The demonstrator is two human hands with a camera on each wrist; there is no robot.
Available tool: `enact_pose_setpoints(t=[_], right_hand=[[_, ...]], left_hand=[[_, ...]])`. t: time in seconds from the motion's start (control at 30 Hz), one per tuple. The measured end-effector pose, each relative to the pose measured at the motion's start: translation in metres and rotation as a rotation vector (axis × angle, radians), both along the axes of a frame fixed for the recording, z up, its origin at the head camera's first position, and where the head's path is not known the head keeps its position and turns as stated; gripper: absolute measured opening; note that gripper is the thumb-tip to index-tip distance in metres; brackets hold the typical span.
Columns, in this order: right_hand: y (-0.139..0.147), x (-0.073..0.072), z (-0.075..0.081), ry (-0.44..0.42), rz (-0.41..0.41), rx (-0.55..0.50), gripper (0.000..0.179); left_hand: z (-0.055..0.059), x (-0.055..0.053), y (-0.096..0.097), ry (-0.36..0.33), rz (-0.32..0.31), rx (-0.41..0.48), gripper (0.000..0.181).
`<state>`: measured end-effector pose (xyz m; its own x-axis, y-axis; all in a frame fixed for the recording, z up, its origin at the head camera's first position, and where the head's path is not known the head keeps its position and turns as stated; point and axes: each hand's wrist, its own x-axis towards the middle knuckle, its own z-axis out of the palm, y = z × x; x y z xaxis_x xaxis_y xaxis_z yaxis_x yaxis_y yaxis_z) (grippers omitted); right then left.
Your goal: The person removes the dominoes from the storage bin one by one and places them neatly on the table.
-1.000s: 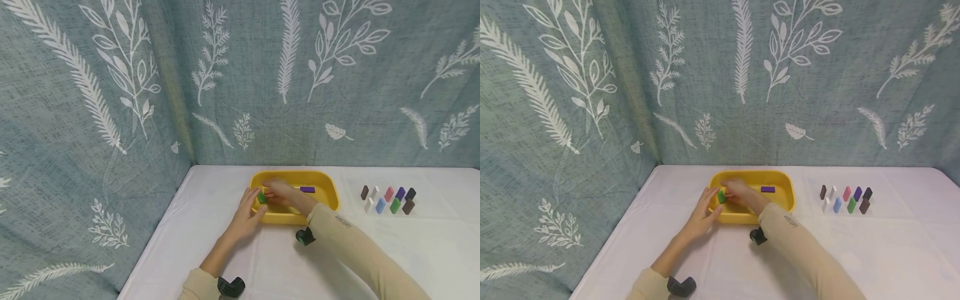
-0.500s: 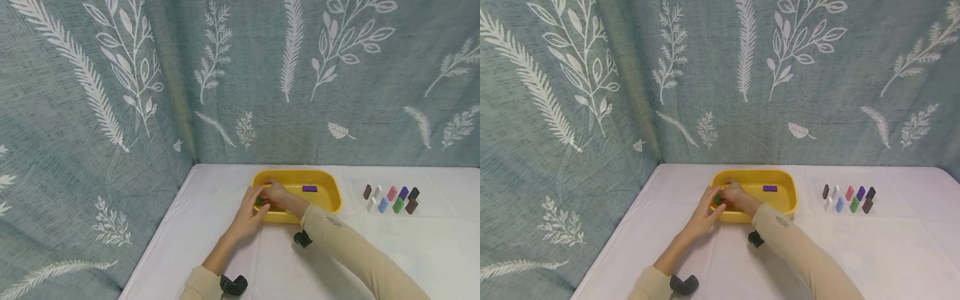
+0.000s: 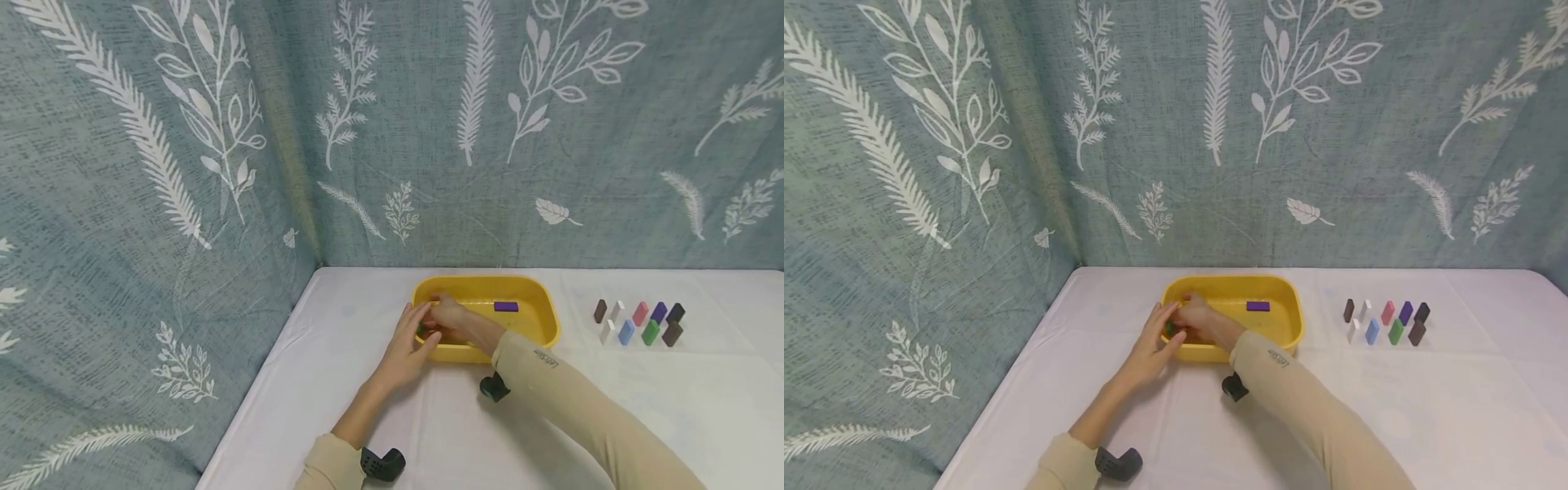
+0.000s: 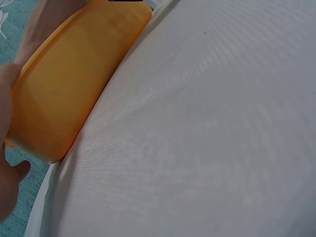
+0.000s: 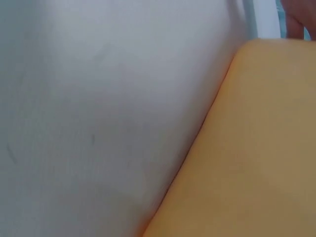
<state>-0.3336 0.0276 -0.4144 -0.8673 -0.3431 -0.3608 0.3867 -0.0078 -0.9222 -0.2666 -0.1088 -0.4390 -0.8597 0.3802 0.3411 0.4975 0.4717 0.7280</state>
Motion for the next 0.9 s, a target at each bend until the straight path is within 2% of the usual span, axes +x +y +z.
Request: enact_pose_setpoints(t=[0.13,0.43,0.67,0.9], right_hand=[[0.0020,-0.0003,0.0004,-0.036,0.082,-0.011,0.071],[0.0063,-0.0015,-0.0070,-0.018,0.224,-0.058,0.085],[0.0086,-0.0014,-0.0080,-0.007,0.252,-0.062,0.082],[0.0101,0.0004,-0.0070,-0.001,0.331,-0.100,0.077]], left_hand=[[-0.0011,-0.0010,-0.0005,0.005,0.008,0.008,0.059],[-0.0035,-0.0008,-0.0014,0.021,0.005,0.023,0.057],[-0.0041,-0.0019,-0.0005,0.025,0.000,0.021,0.057],[-0.0026,-0.0013,-0.0001,0.027,0.003,0.020,0.058]])
